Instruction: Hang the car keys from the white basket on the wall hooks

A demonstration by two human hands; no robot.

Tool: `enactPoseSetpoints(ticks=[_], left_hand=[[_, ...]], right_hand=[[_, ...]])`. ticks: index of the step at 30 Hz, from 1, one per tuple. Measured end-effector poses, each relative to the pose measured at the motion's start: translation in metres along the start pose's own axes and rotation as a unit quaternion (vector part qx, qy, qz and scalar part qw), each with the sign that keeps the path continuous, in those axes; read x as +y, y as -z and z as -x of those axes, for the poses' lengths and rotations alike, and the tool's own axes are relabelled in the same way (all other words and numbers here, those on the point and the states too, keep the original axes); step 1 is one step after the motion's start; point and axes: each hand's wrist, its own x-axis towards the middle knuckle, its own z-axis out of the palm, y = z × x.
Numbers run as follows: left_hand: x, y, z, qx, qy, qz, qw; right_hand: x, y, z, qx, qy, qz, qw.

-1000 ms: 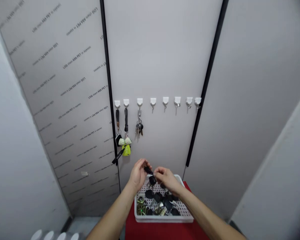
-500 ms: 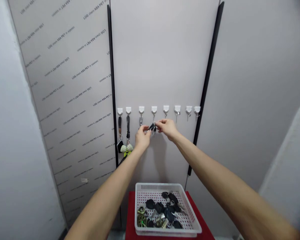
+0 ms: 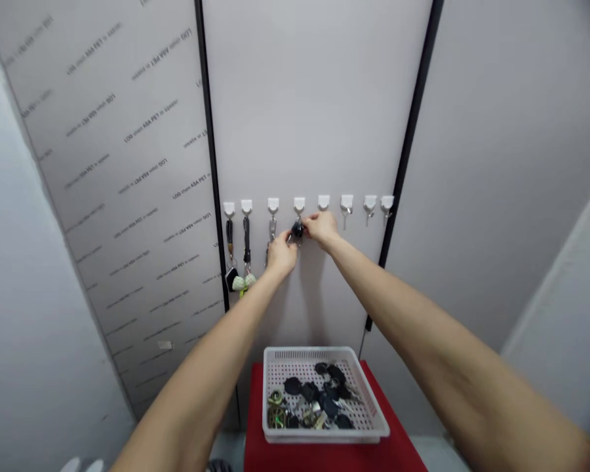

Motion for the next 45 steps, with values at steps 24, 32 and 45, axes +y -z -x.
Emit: enactPoseSetpoints(ticks=[24, 32, 45], left_hand=[[-0.136, -0.029, 0.189, -0.373, 0.015, -0.33, 0.867], [-0.121, -0.022, 0.181, -0.376, 0.034, -0.307, 0.874], [-0.066, -0.016, 0.128, -0.299, -0.02, -0.116, 0.947]], right_hand=[[0.128, -0.009, 0.258, -0.349, -0.038, 0.239, 0.905], [0.128, -0.011, 0.258, -0.326, -0.059, 0.173, 0.927], [0.093, 0.022, 0.205, -0.203, -0.091, -0.035, 0.974]])
